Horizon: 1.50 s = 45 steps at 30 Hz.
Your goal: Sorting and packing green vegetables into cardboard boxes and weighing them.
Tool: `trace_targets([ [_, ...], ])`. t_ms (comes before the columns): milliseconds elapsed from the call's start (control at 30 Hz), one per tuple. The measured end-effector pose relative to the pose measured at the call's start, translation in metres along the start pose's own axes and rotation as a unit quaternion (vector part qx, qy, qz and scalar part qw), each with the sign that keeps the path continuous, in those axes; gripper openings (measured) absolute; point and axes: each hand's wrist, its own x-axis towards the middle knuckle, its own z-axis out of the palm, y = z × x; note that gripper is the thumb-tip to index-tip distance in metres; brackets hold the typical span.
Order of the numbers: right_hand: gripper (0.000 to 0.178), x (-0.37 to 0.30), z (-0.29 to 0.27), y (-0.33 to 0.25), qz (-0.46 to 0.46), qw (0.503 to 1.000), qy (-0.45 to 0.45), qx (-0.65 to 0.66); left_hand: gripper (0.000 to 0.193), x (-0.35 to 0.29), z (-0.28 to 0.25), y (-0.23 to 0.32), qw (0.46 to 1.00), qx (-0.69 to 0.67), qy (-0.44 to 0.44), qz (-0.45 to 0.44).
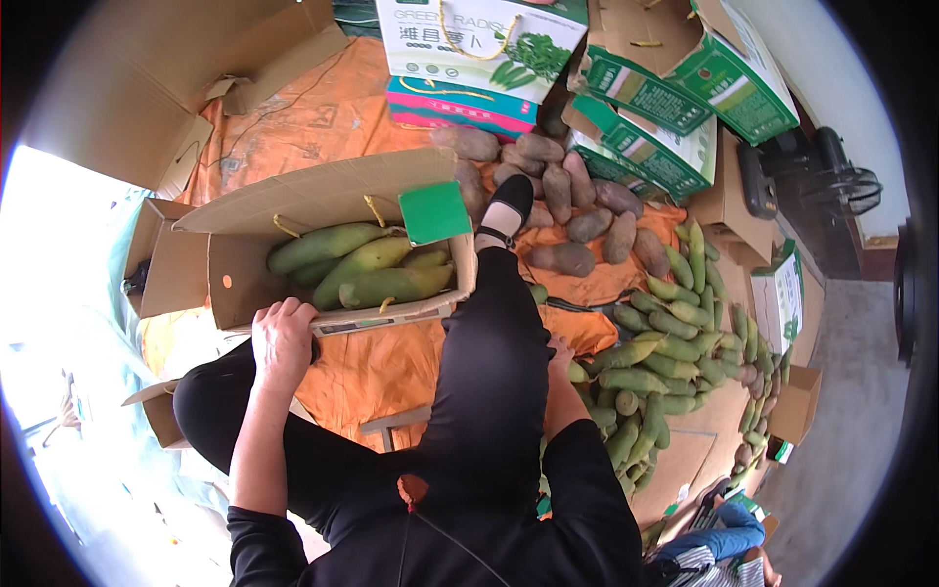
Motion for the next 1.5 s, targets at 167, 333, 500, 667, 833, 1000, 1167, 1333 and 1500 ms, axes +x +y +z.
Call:
trace_targets([
  [167, 0.038, -0.01, -0.008, -0.006, -0.011, 0.999, 0.02, -0.035, 0.011, -0.002, 0.001, -0.004, 1.0, -0.005, -0.015, -0.005],
  [333, 0.042, -0.024, -0.01, 0.007, 0.037, 0.999, -0.003, 0.016, 0.009, -0.002, 0.002, -0.004, 1.0, -0.015, -0.005, 0.009],
  [500, 0.047, -0.04, -0.027, 0.024, 0.0, 0.976, 0.131, 0.172, 0.006, -0.004, 0.006, -0.009, 1.0, -0.017, 0.008, 0.013],
  [667, 0.047, -0.065, -0.085, 0.015, -0.028, 0.892, 0.224, 0.393, 0.012, -0.008, 0.005, -0.011, 1.0, -0.007, -0.026, 0.005],
  [833, 0.052, -0.105, -0.178, 0.001, -0.204, 0.766, 0.34, 0.506, 0.014, -0.01, 0.004, -0.01, 0.999, -0.018, -0.032, 0.006],
  [1000, 0.058, -0.183, -0.283, -0.042, -0.387, 0.606, 0.41, 0.561, 0.02, -0.014, -0.005, -0.007, 0.999, -0.031, -0.008, 0.006],
  [1167, 0.063, -0.234, -0.333, -0.101, -0.557, 0.509, 0.354, 0.553, 0.024, -0.018, -0.008, -0.007, 1.0, -0.03, 0.009, -0.003],
  [1333, 0.062, -0.237, -0.332, -0.156, -0.623, 0.555, 0.272, 0.479, 0.028, -0.022, -0.013, -0.009, 0.999, -0.037, 0.0, -0.02],
  [1500, 0.059, -0.228, -0.319, -0.199, -0.602, 0.658, 0.301, 0.338, 0.03, -0.025, -0.016, -0.01, 0.999, -0.026, -0.013, -0.037],
])
